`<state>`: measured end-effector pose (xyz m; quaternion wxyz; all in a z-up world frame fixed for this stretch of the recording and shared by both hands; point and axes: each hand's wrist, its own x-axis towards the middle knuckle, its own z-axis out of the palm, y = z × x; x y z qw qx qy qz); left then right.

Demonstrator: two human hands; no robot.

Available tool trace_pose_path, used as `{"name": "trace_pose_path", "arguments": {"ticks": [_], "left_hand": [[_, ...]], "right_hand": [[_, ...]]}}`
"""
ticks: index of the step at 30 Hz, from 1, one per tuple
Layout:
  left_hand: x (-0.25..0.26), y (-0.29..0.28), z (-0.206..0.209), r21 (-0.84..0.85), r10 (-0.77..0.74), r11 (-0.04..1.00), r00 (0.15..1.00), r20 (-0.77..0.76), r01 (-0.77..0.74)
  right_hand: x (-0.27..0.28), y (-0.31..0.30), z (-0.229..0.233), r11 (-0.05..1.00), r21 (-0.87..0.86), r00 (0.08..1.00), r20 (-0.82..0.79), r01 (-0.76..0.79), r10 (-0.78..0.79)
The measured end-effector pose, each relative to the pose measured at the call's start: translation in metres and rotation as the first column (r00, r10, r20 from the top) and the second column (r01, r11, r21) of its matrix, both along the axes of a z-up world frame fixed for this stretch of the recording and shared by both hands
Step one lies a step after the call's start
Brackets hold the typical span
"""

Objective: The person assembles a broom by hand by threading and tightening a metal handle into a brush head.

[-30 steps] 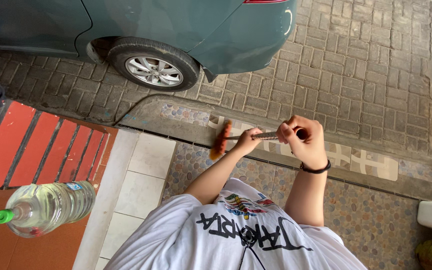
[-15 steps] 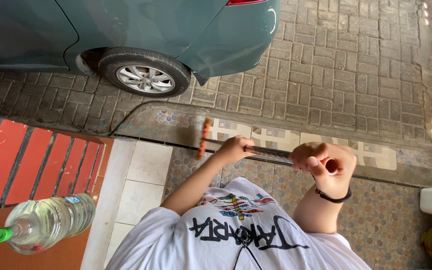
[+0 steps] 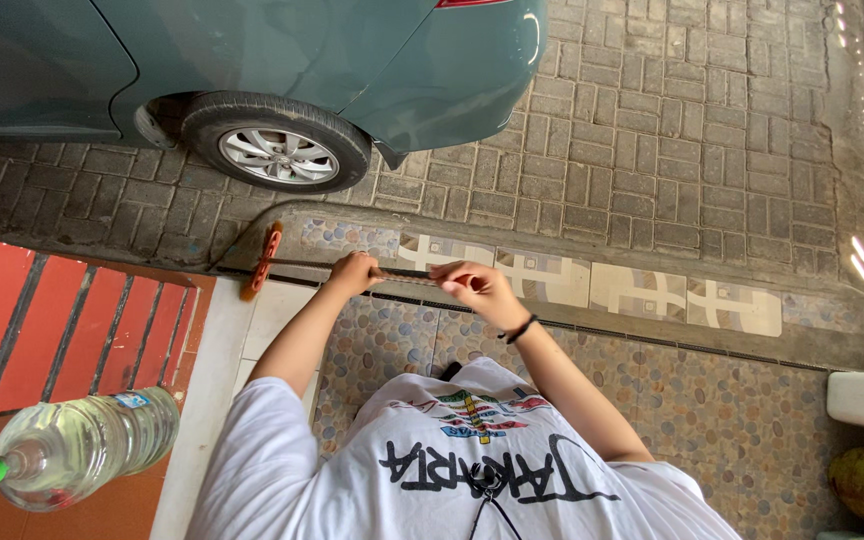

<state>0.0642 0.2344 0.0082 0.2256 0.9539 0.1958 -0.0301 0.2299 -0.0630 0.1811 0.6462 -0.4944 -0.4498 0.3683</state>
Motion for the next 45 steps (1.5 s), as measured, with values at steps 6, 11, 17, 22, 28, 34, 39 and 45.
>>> {"name": "trace_pose_path", "arguments": {"ticks": [6, 11, 17, 22, 28, 34, 39, 45], "left_hand": [[0.017, -0.023, -0.015, -0.008, 0.151, 0.989, 0.987, 0.049, -0.150], [0.047, -0.049, -0.022, -0.152, 0.032, 0.988, 0.990, 0.140, -0.010], [0.088, -0.091, -0.024, -0.386, -0.147, 0.903, 0.980, 0.133, 0.188], [0.123, -0.140, -0.020, -0.494, -0.169, 0.832, 0.963, 0.208, 0.253], [0.141, -0.190, -0.014, -0.502, -0.068, 0.828, 0.934, 0.351, 0.249], [0.131, -0.199, 0.047, -0.450, -0.061, 0.829, 0.855, 0.516, 0.331], [0.100, -0.174, 0.096, -0.221, -0.174, 0.914, 0.823, 0.541, 0.339], [0.049, -0.088, 0.087, -0.085, -0.198, 0.963, 0.888, 0.416, 0.255]], "right_hand": [[-0.014, 0.009, -0.027, 0.995, -0.097, 1.000, 0.014, -0.001, 0.002], [0.002, -0.014, -0.004, 0.995, 0.064, 0.988, 0.125, 0.079, -0.086], [0.020, -0.042, 0.052, 0.980, 0.166, 0.987, 0.101, 0.110, -0.128], [0.030, -0.067, 0.098, 0.967, 0.204, 0.970, 0.159, 0.153, -0.186], [0.022, -0.081, 0.128, 0.969, 0.188, 0.944, 0.256, 0.161, -0.207], [0.012, -0.094, 0.162, 0.930, 0.344, 0.959, 0.193, 0.130, -0.205], [0.007, -0.103, 0.172, 0.853, 0.499, 0.984, 0.006, 0.152, -0.179], [0.012, -0.070, 0.131, 0.906, 0.375, 0.979, -0.028, 0.196, -0.201]]}}
